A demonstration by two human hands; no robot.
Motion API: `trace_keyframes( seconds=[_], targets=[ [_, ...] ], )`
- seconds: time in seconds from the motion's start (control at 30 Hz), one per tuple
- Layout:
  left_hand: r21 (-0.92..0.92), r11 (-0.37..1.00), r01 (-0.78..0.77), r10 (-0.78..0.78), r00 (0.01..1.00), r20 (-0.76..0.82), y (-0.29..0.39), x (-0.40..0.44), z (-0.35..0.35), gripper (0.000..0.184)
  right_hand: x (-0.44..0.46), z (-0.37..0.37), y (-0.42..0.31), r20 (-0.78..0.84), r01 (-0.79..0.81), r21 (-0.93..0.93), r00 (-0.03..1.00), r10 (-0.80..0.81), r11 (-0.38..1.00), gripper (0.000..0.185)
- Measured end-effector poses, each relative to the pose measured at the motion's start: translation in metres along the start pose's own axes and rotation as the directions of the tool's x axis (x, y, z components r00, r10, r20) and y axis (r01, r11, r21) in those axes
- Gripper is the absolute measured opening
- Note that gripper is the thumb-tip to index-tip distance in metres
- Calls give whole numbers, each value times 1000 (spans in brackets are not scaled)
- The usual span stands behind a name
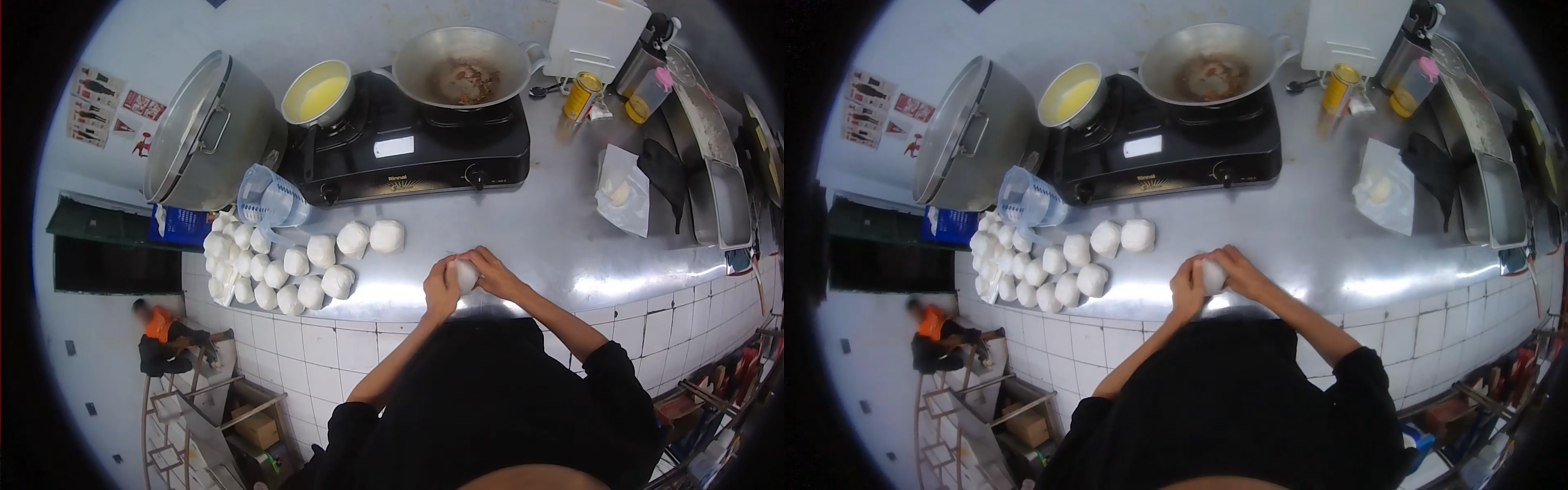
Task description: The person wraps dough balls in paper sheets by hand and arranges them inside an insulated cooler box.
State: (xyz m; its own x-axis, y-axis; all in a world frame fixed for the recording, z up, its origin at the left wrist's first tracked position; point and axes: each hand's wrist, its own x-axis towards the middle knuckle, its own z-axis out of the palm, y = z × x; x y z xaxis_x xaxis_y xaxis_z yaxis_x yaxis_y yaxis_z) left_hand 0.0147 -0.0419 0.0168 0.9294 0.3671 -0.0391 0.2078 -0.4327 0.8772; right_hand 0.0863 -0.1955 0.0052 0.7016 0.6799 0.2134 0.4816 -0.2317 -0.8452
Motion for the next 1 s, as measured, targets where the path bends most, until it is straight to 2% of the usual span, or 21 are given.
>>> trace_keyframes(
  seconds=[0.07, 0.1, 0.2, 0.27, 0.3, 0.37, 0.4, 0.43, 0.47, 0.53, 0.67, 0.73, 0.77, 0.87, 0.93, 1.0],
  targets=[
    [164, 983, -82, 85, 996, -7, 11, 0, 4, 38, -4, 11, -3, -73, 13, -45, 997, -16, 999, 60],
    [241, 960, -141, 150, 989, -18, 9, 1, 7, 48, -4, 12, -6, -125, 5, -101, 992, -18, 995, 59],
    [226, 973, 39, -38, 999, -9, 6, 2, 7, 47, -4, 21, -10, -257, -30, -253, 966, -37, 967, 55],
    [185, 979, 80, -66, 994, -84, 8, 7, 9, 49, -4, 35, -3, -302, -57, -331, 952, -49, 942, 53],
    [163, 982, 96, -77, 990, -120, 14, 10, 10, 50, -1, 33, -7, -314, -114, -336, 949, 2, 935, 51],
    [19, 974, 228, -221, 958, -184, 28, 13, 12, 52, 7, 26, -13, -344, -223, -343, 934, 99, 912, 45],
    [-57, 957, 284, -290, 934, -207, 35, 16, 15, 53, 10, 26, -11, -351, -263, -191, 918, 184, 946, 44],
    [-74, 954, 290, -299, 903, -308, 35, 17, 24, 56, 12, 28, -10, -344, -298, -33, 899, 269, 954, 42],
    [-216, 923, 319, -367, 897, -247, 32, 19, 24, 55, 12, 30, -8, -321, -329, 126, 879, 352, 936, 41],
    [-478, 791, 381, -476, 875, -91, 25, 24, 29, 53, 16, 8, -18, -258, -307, 239, 894, 366, 921, 42],
    [-512, 777, 368, -461, 885, -64, 17, 25, 32, 51, 14, -1, -18, -110, -359, 371, 898, 425, 856, 54],
    [-470, 805, 361, -434, 899, -52, 18, 27, 25, 50, 13, 12, -14, -153, -316, 445, 895, 419, 838, 56],
    [-457, 835, 306, -336, 942, 15, 4, 31, 20, 45, 12, 18, -12, -173, -293, 478, 893, 416, 828, 58],
    [-506, 833, 222, -241, 970, 28, 21, 33, 0, 42, 21, 17, -27, -152, -264, 464, 917, 369, 846, 57],
    [-505, 757, 414, -401, 905, 141, 15, 40, -14, 44, 32, 5, -44, -38, -340, 425, 919, 392, 839, 57],
    [-427, 666, 612, -541, 790, 289, -6, 51, -34, 48, 38, 2, -50, 58, -368, 382, 925, 375, 848, 57]
  ],
)
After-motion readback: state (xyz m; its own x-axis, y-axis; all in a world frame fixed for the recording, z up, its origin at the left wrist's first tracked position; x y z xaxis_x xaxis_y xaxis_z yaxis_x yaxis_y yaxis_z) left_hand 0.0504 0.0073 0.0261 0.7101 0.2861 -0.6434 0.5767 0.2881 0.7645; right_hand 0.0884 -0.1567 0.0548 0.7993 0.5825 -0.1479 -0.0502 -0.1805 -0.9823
